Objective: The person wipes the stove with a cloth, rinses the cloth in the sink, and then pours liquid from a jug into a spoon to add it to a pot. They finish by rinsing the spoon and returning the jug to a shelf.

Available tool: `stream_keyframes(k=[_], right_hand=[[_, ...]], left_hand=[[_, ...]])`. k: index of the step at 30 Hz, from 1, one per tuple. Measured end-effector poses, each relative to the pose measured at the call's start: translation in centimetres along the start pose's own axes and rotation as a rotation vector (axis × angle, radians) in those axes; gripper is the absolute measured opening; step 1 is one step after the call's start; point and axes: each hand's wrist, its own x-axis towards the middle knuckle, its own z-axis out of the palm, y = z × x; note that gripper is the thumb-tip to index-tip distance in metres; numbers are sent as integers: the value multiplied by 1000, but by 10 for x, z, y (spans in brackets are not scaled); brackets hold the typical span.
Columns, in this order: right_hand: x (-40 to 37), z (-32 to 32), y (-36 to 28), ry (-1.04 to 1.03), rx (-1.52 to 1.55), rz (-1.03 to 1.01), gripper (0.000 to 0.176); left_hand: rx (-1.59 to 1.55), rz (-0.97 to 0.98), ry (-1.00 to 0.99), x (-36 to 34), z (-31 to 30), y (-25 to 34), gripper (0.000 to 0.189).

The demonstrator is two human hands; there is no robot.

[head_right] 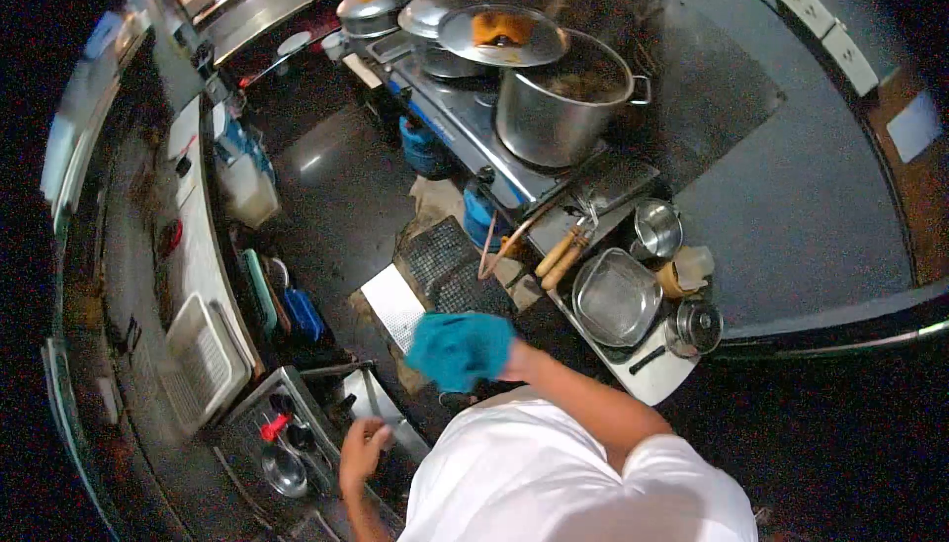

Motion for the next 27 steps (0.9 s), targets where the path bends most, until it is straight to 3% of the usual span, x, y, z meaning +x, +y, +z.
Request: stream_keyframes(k=[3, 4, 5, 8, 10, 12, 14, 16, 17, 20, 21, 23, 24, 26, 27], right_hand=[[-72, -90, -17, 248, 256, -147, 32], [-101, -73, -40, 333, 220, -214, 30], [-121, -98, -38, 372, 222, -345, 30], [-177, -166, -45, 242, 314, -533, 44], [-200, -184, -56, 256, 222, -563, 44], [-217, -183, -79, 267, 118, -587, 44], [-223, -166, -102, 472, 173, -616, 44], [-225, -179, -107, 582, 307, -608, 45], [-224, -184, -117, 693, 440, -593, 47], [-226, -194, -140, 632, 470, -545, 47], [-228, -210, -135, 636, 477, -527, 47], [-224, -258, -121, 423, 602, -481, 45], [-215, -274, -120, 419, 607, -471, 45], [-199, -297, -122, 109, 672, -405, 42], [-191, -302, -122, 110, 674, -398, 42]], left_hand=[[54, 164, -1, 66, 42, 110, 41], [56, 248, -15, 86, 68, 140, 44], [95, 347, -52, 106, 95, 168, 47], [74, 599, -180, 166, 199, 240, 61], [187, 739, -178, 208, 268, 275, 83], [233, 780, -119, 244, 331, 298, 92], [274, 822, -57, 283, 376, 316, 103], [387, 697, -72, 307, 412, 326, 115], [497, 635, -91, 314, 423, 335, 109], [574, 580, -169, 328, 439, 341, 97], [367, 510, -209, 331, 444, 341, 82], [328, 435, -248, 320, 444, 356, 78], [292, 383, -293, 314, 442, 365, 74], [280, 430, -282, 304, 438, 379, 67], [263, 424, -292, 299, 436, 384, 65]])
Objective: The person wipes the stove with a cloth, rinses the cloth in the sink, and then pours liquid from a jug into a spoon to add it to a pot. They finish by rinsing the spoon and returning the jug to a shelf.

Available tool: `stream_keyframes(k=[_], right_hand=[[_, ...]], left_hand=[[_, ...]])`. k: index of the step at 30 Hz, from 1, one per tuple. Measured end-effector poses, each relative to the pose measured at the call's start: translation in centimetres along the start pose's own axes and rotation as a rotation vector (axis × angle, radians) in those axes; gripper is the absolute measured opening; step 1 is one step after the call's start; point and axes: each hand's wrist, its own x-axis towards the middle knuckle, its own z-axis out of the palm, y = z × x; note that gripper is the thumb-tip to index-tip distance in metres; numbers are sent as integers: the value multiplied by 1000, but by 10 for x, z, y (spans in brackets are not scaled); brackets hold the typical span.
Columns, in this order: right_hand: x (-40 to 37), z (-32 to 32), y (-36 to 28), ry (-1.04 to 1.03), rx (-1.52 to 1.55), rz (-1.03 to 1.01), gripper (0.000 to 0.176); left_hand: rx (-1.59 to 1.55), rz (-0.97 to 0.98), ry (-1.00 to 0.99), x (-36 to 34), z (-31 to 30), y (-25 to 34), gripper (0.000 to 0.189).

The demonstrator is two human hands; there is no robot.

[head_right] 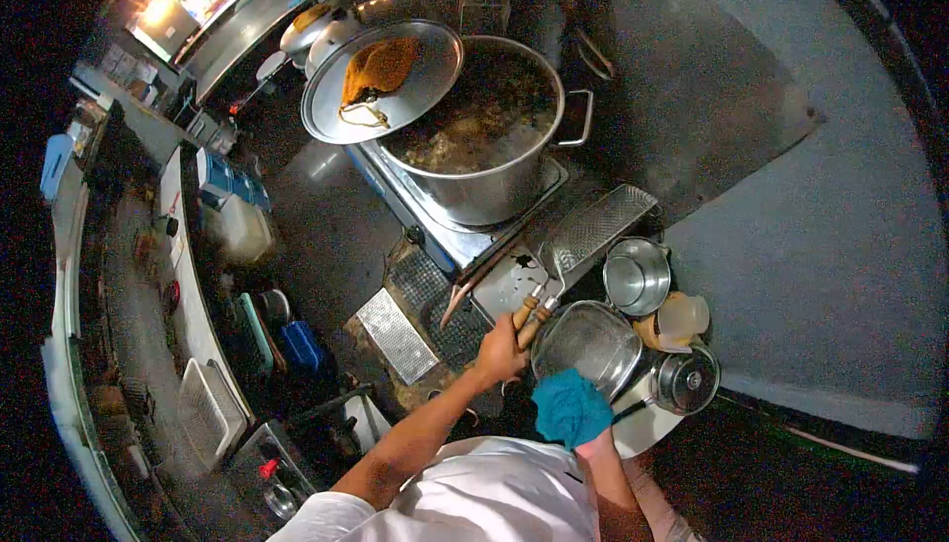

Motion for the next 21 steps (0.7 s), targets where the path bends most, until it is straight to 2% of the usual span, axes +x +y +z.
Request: stream_keyframes(k=[2, 5, 6, 8, 9, 10, 11, 13, 15, 17, 19, 20, 21], right_hand=[[17, 0, 5, 334, -246, -153, 39], [48, -52, -5, 258, -346, -114, 35], [61, -58, -1, 320, -336, -179, 34], [91, -59, -7, 389, -350, -192, 34], [103, -61, -11, 456, -358, -220, 33], [121, -84, -16, 610, -514, -380, 33], [140, -86, -31, 546, -541, -450, 37], [184, -275, -76, 526, -234, -345, 41], [220, -115, -101, 563, -1350, -579, 49], [258, -35, -102, 629, -2040, -679, 66], [294, -5, -95, 735, -2159, -332, 68], [309, -21, -87, 732, -2156, -336, 68], [330, -57, -76, 694, -2356, -536, 70]], left_hand=[[-69, -51, -22, -8, -10, 19, 60], [-59, -16, -18, -18, -36, 44, 58], [-66, -25, -10, -22, -40, 46, 58], [-77, 92, 2, -30, -48, 50, 75], [-83, 83, 11, -35, -53, 55, 75], [-85, 132, 41, -39, -58, 61, 72], [-85, 180, 71, -44, -64, 68, 70], [-99, 185, 63, -55, -76, 80, 75], [-130, 201, 22, -64, -85, 91, 75], [-105, 218, 38, -72, -87, 95, 81], [-117, 235, 33, -75, -88, 93, 82], [-124, 215, 6, -76, -90, 94, 84], [-120, 215, 7, -79, -91, 93, 84]])
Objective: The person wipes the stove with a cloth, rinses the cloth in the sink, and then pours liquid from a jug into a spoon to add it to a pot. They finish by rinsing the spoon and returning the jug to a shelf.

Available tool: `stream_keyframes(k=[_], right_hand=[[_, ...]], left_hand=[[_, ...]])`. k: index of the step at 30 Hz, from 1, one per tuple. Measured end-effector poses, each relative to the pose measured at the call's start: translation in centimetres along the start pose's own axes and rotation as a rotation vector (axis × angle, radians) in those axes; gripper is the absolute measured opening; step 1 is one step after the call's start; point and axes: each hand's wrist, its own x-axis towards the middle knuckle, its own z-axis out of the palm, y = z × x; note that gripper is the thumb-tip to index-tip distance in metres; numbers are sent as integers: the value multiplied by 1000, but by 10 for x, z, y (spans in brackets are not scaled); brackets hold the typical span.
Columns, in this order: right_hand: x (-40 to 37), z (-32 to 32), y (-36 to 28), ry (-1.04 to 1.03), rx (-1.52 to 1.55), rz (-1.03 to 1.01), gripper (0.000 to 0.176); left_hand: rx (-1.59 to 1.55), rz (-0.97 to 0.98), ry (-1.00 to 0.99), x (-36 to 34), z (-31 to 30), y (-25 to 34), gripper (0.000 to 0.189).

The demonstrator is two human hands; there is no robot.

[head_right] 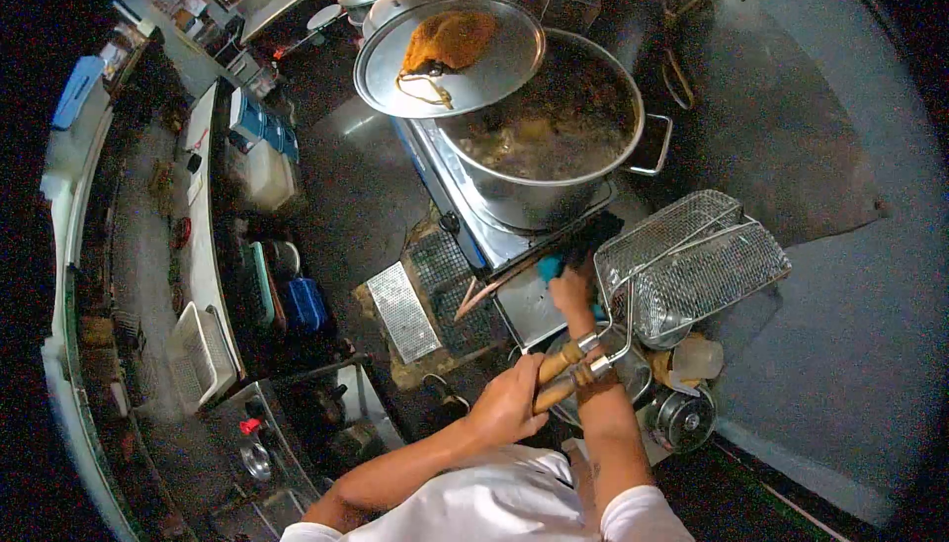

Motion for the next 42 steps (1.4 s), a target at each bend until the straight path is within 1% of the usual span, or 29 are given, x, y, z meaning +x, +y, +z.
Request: stream_keyframes(k=[1, 2, 4, 5, 6, 7, 9, 10, 12, 13, 14, 16, 18, 19, 21, 24, 25, 26, 27, 28, 30, 31, 33, 34, 36, 37, 38, 40, 42], right_hand=[[0, 25, 3, 147, -151, -151, 73], [-9, 24, -11, 151, -147, -150, 73], [-32, 14, -42, -23, -225, -177, 75], [-37, 28, -42, -8, -257, -197, 69], [-46, 36, -39, -10, -257, -189, 69], [-52, 41, -35, 5, -265, -263, 64], [-69, 38, -38, 71, -275, -387, 50], [-74, 32, -37, 82, -280, -391, 50], [-77, 21, -38, -293, 125, -355, 49], [-76, 12, -36, -174, 551, -431, 47], [-73, 26, -23, -140, 522, -255, 46], [-55, -38, -29, -338, 504, 53, 50], [-37, -84, -33, -227, 700, 119, 38], [-38, -80, -28, -233, 701, 124, 38], [-40, -61, -12, -131, 334, 48, 45], [-37, -13, 11, 23, -221, -75, 66], [-42, 18, 7, -60, 113, -18, 75], [-49, 35, -17, -32, -83, 4, 76], [-54, 36, -34, 125, -203, -200, 68], [-57, 44, -47, 126, -202, -197, 68], [-63, 54, -68, -64, -116, -338, 52], [-67, 51, -67, -61, -118, -331, 52], [-85, 41, -60, -45, -42, -477, 38], [-88, 35, -53, -36, -46, -479, 38], [-92, 21, -27, -220, -144, -570, 28], [-89, 19, -8, -135, -129, -631, 21], [-85, 17, 8, -74, -214, -649, 20], [-58, -32, 13, -152, -293, -609, 21], [11, 99, 127, 67, -277, -10, 21]], left_hand=[[5, 8, 5, -2, -1, 0, 84], [10, 17, 9, -4, -3, 0, 84], [14, -21, -13, -8, -9, 1, 84], [8, -16, -9, -10, -9, -4, 82], [2, -10, -11, -13, -8, -6, 80], [1, -4, -15, -15, -7, -10, 80], [30, -6, -10, -16, -6, -14, 84], [30, 5, -4, -16, -6, -14, 84], [57, -7, -8, -18, -11, -14, 83], [58, 0, 2, -18, -14, -14, 83], [37, -13, -10, -20, -17, -12, 83], [12, -32, -16, -20, -22, -9, 83], [-9, -46, -60, -19, -27, -5, 83], [-10, -53, -63, -19, -27, -4, 83], [-16, -24, -44, -17, -29, -1, 84], [8, -26, -62, -15, -34, 5, 84], [7, -30, -67, -16, -33, 5, 84], [9, -16, -58, -15, -33, 3, 84], [11, -2, -46, -15, -33, 3, 84], [12, -2, -49, -13, -34, 3, 84], [36, -2, -86, -12, -38, 2, 84], [35, 3, -92, -12, -38, 1, 84], [24, -16, -76, -12, -35, 0, 84], [25, -5, -73, -12, -35, 1, 84], [54, 12, -61, -15, -38, 4, 83], [55, 17, -59, -15, -40, 6, 83], [44, 17, -45, -15, -42, 9, 80], [33, 22, -28, -16, -44, 11, 77], [45, -11, -61, -18, -45, 9, 81]])
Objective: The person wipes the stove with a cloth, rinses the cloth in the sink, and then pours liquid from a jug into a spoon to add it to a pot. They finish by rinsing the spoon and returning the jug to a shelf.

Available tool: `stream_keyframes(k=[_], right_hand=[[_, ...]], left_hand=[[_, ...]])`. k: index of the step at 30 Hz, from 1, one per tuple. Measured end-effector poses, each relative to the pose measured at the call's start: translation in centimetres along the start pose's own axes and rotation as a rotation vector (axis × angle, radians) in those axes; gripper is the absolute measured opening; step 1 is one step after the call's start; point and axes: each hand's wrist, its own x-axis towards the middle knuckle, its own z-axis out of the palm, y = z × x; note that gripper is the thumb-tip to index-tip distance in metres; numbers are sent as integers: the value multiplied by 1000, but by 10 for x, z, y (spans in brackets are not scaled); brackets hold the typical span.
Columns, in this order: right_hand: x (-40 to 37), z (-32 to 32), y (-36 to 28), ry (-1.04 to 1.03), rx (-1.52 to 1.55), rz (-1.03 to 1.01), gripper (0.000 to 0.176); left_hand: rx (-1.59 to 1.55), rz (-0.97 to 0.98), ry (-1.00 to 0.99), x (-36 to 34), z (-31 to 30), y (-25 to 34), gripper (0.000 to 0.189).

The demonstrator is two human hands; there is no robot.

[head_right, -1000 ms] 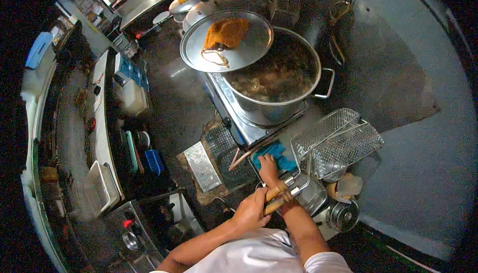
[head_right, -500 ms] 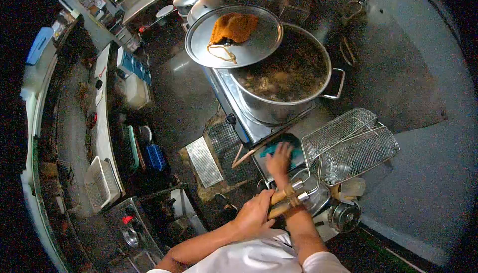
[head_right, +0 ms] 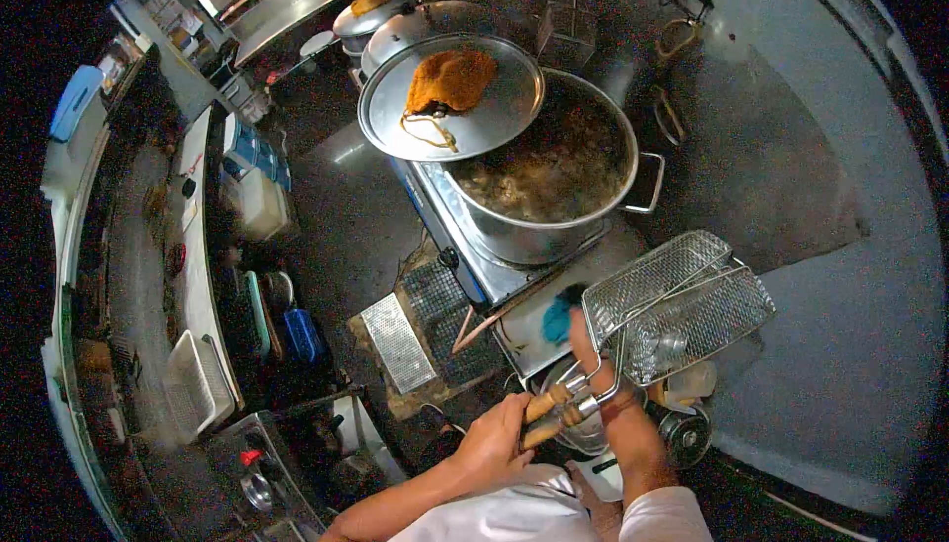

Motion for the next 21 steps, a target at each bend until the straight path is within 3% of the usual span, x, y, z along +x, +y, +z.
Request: stream_keyframes(k=[2, 5, 8, 9, 11, 13, 16, 17, 19, 21], right_hand=[[43, -79, -1, 12, -217, -242, 21], [73, -113, -21, 60, -335, -407, 24], [38, -97, -51, 205, -353, -472, 28], [15, -66, -56, 352, -291, -334, 37], [-41, -86, -109, -107, -107, -307, 43], [-79, -96, -144, 27, 252, -474, 45], [-95, -115, -156, -29, 326, -522, 35], [-96, -119, -146, -21, 320, -515, 35], [-93, -131, -114, -344, 148, -744, 27], [-78, -145, -88, -294, 15, -768, 25]], left_hand=[[-22, -8, 10, -1, -5, 7, 80], [-44, -12, 13, -2, -6, 6, 79], [-37, -9, 17, -3, -6, 5, 79], [-18, 4, 26, -4, -7, 6, 79], [-28, -5, 32, -4, -8, 8, 80], [-36, -6, 12, -4, -6, 3, 80], [-15, 27, -9, 0, 3, -9, 82], [-6, 30, -6, 1, 3, -10, 81], [4, 38, 8, 5, 4, -11, 81], [4, 33, 16, 3, 5, -12, 80]])
